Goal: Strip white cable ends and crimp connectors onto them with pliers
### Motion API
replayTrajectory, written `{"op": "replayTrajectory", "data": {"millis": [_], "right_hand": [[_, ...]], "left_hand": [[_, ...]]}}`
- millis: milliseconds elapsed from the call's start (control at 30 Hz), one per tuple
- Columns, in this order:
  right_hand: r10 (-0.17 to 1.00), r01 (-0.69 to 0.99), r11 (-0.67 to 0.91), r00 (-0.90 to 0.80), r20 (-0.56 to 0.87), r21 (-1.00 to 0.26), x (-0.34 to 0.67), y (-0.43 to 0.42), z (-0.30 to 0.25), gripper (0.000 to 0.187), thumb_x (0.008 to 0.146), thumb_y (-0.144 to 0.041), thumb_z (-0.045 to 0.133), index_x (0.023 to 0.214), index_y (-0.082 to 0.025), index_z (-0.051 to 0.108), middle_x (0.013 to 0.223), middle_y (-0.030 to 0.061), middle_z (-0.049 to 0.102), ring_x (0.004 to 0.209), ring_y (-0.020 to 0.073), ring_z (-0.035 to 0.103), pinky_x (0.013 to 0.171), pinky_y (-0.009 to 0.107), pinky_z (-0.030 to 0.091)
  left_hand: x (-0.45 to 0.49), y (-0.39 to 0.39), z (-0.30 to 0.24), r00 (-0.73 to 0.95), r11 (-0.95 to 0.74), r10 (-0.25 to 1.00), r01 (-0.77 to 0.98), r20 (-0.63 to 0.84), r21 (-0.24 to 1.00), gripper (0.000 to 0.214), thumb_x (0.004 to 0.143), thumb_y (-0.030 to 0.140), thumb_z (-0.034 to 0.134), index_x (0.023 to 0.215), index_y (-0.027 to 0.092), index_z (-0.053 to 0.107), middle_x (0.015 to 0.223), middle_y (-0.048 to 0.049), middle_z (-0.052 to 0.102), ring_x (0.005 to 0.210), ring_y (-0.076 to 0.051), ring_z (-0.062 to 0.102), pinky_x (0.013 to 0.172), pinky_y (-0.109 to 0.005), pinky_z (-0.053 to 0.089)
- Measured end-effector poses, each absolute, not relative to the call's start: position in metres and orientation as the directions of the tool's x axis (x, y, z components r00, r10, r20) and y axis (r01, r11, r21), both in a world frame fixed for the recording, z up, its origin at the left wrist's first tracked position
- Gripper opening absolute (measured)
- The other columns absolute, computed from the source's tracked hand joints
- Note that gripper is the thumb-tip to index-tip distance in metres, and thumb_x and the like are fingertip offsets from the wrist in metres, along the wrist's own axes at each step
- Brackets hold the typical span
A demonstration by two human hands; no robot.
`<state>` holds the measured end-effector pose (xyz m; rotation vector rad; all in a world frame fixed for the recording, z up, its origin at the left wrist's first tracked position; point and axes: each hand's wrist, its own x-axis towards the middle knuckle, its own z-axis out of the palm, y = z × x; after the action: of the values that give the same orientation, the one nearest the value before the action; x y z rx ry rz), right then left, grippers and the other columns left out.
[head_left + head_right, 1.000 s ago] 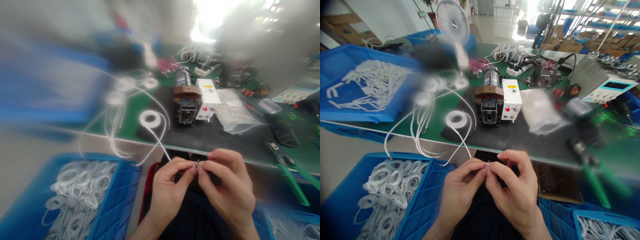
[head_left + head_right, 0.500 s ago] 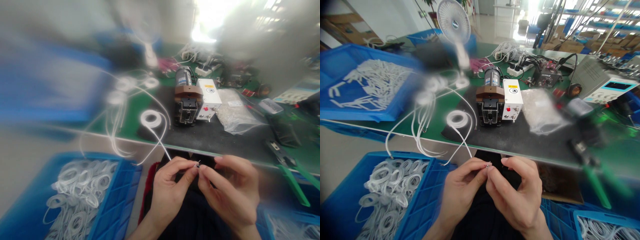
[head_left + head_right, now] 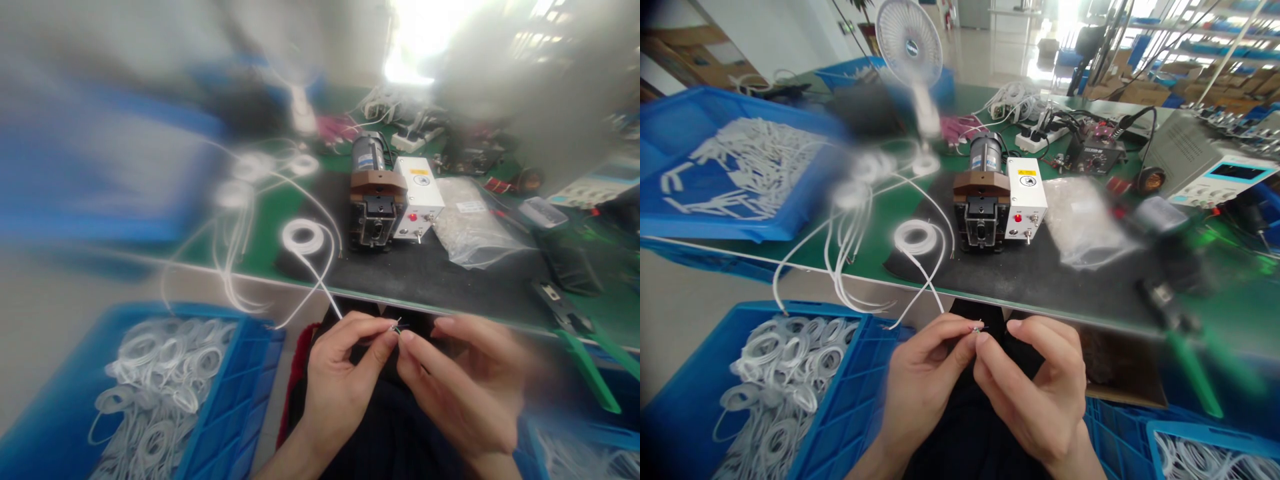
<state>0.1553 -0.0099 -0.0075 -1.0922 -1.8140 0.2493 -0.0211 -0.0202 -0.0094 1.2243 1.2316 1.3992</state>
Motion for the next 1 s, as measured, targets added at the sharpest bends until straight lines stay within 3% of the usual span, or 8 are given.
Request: {"op": "replayTrajectory", "data": {"millis": [100,333,500,733,900,1000], "right_hand": [[0.675,0.638,0.627,-0.158,0.721,-0.447,0.149,-0.008,-0.002,0.04,0.085,-0.002,0.083,0.11,-0.033,0.08,0.114,0.0055,0.058,0.096,0.024,0.063,0.08,0.045,0.059],[0.673,0.502,0.699,-0.218,0.707,-0.51,0.14,-0.006,0.004,0.036,0.087,0.003,0.077,0.11,-0.025,0.074,0.088,0.0018,0.066,0.074,0.0174,0.064,0.059,0.033,0.056],[0.687,0.426,0.707,-0.225,0.691,-0.565,0.134,-0.006,0.003,0.037,0.086,0.006,0.076,0.109,-0.023,0.073,0.084,0.0028,0.071,0.071,0.0181,0.065,0.059,0.033,0.057],[0.875,0.257,0.483,-0.189,0.446,-0.837,0.145,-0.004,0.012,0.024,0.095,-0.006,0.075,0.111,-0.024,0.074,0.097,0.0041,0.071,0.088,0.0201,0.068,0.075,0.033,0.055],[0.922,0.249,0.366,-0.224,0.315,-0.897,0.148,0.005,0.022,0.022,0.099,-0.014,0.078,0.116,-0.026,0.075,0.098,0.001,0.07,0.087,0.0176,0.066,0.076,0.029,0.052],[0.933,0.184,0.306,-0.253,0.256,-0.934,0.145,0.01,0.025,0.01,0.104,-0.017,0.073,0.104,-0.026,0.077,0.096,0.0003,0.071,0.087,0.0164,0.066,0.077,0.028,0.051]], "left_hand": [[-0.022,-0.021,-0.009,-0.116,-0.099,0.989,-0.04,0.094,0.994,0.012,0.1,0.019,0.079,0.107,0.026,0.085,0.098,-0.0019,0.079,0.09,-0.016,0.075,0.081,-0.024,0.058],[-0.022,-0.021,-0.009,-0.132,-0.105,0.987,-0.095,0.092,0.99,0.01,0.1,0.021,0.078,0.106,0.023,0.086,0.096,-0.0041,0.078,0.086,-0.017,0.075,0.077,-0.024,0.058],[-0.025,-0.02,-0.011,-0.122,-0.107,0.988,-0.132,0.091,0.985,0.01,0.101,0.02,0.078,0.105,0.023,0.087,0.093,-0.0033,0.077,0.083,-0.015,0.074,0.075,-0.022,0.058],[-0.032,-0.018,-0.008,-0.07,-0.11,0.992,-0.116,0.102,0.987,0.011,0.1,0.019,0.078,0.104,0.025,0.088,0.094,-0.0029,0.078,0.081,-0.014,0.073,0.072,-0.02,0.058],[-0.031,-0.018,-0.009,-0.042,-0.142,0.989,-0.1,0.138,0.985,0.012,0.101,0.016,0.078,0.106,0.024,0.086,0.099,-0.0037,0.079,0.09,-0.016,0.075,0.081,-0.024,0.059],[-0.032,-0.02,-0.011,-0.035,-0.16,0.987,-0.067,0.158,0.985,0.013,0.101,0.015,0.077,0.107,0.023,0.085,0.101,-0.0038,0.078,0.091,-0.016,0.075,0.083,-0.025,0.059]]}}
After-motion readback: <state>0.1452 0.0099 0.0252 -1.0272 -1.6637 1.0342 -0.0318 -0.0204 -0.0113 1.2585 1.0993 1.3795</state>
